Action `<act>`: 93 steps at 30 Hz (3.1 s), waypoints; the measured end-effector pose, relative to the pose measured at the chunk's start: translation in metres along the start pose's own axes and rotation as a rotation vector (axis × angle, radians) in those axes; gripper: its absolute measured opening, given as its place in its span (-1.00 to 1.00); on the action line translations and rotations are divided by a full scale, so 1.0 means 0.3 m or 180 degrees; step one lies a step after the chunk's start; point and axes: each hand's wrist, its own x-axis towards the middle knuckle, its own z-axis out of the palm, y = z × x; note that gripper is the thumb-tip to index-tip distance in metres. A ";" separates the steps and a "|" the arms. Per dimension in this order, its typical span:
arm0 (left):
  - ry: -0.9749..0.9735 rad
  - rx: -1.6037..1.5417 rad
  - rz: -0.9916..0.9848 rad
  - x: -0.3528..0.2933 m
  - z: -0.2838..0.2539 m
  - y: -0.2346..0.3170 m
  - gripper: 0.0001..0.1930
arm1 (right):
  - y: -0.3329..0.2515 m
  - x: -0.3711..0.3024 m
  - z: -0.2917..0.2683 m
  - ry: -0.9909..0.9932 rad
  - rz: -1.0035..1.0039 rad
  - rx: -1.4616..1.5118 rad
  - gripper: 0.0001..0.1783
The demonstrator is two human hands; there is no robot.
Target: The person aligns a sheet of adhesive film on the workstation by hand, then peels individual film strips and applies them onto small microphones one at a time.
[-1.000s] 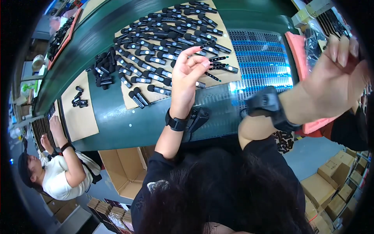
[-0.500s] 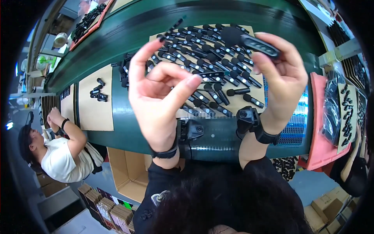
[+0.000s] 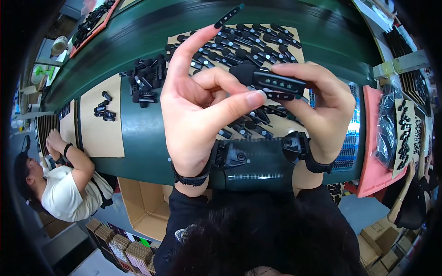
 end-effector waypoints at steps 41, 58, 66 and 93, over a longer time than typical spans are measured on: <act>-0.0522 0.1330 0.0104 0.053 0.037 -0.039 -0.31 | -0.053 -0.026 -0.054 -0.0168 -0.0008 -0.0589 -0.64; -0.1065 0.0544 -0.0139 0.073 -0.016 -0.088 -0.40 | 0.006 -0.010 -0.042 -0.0419 0.1555 0.1383 -0.78; -0.1372 0.0910 -0.0668 0.166 -0.040 -0.114 -0.46 | 0.115 0.003 -0.059 -0.0606 0.1800 0.1466 -0.77; -0.0427 0.2082 -0.0472 0.585 -0.337 -0.222 -0.34 | 0.419 -0.031 0.081 -0.0785 0.1207 -0.1829 -0.69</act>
